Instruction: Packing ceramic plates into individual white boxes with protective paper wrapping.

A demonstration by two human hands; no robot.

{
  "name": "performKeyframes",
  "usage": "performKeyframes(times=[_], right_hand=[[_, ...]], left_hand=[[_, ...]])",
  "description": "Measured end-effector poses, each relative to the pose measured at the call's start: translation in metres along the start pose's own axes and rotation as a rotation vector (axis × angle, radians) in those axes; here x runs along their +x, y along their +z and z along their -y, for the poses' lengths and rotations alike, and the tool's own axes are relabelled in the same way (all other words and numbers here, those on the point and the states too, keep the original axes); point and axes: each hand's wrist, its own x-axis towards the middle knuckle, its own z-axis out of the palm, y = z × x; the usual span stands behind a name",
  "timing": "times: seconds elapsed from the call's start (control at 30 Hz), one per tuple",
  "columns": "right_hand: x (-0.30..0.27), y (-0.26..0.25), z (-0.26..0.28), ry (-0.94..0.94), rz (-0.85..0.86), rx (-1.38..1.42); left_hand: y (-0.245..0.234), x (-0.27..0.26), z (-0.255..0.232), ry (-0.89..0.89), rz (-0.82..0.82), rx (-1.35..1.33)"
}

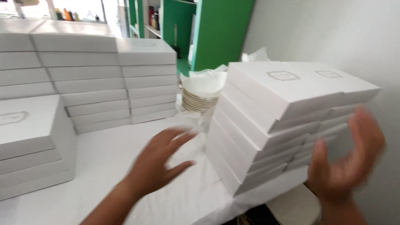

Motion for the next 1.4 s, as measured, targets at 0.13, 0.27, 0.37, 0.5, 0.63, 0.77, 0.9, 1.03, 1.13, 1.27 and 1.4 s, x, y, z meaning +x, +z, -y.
performKeyframes(times=[0.13,0.27,0.37,0.5,0.63,0.77,0.9,1.03,1.13,1.27,1.4], right_hand=[[-0.072,0.023,0.042,-0.121,0.303,0.535],[0.004,0.121,0.171,0.229,0.608,0.725],[-0.023,0.24,0.163,0.611,0.956,0.471],[-0.007,0.336,0.142,0.452,0.595,0.198],[-0.021,0.394,0.107,0.974,0.573,0.423],[-0.067,0.439,0.061,0.153,0.473,-0.001],[-0.053,0.431,0.067,-0.007,0.379,-0.223],[-0.055,0.439,0.066,0.117,0.471,-0.33],[-0.052,0.439,0.07,0.212,0.511,-0.381],[-0.046,0.442,0.067,0.219,0.71,-0.479],[-0.03,0.447,0.066,0.284,0.94,-0.436]], left_hand=[[-0.031,-0.104,0.068,-0.367,0.125,0.119],[-0.049,-0.161,0.097,-0.698,0.317,0.179],[-0.052,-0.16,0.094,-0.816,0.347,0.07],[-0.063,-0.145,0.081,-1.05,0.349,-0.064],[-0.075,-0.147,0.086,-1.218,0.332,-0.174],[-0.077,-0.149,0.097,-1.179,0.316,-0.223],[-0.076,-0.146,0.1,-1.138,0.371,-0.179],[-0.081,-0.139,0.093,-1.218,0.4,-0.2],[-0.081,-0.138,0.093,-1.223,0.42,-0.179],[-0.076,-0.142,0.098,-1.18,0.441,-0.156],[-0.076,-0.144,0.098,-1.18,0.434,-0.159]])
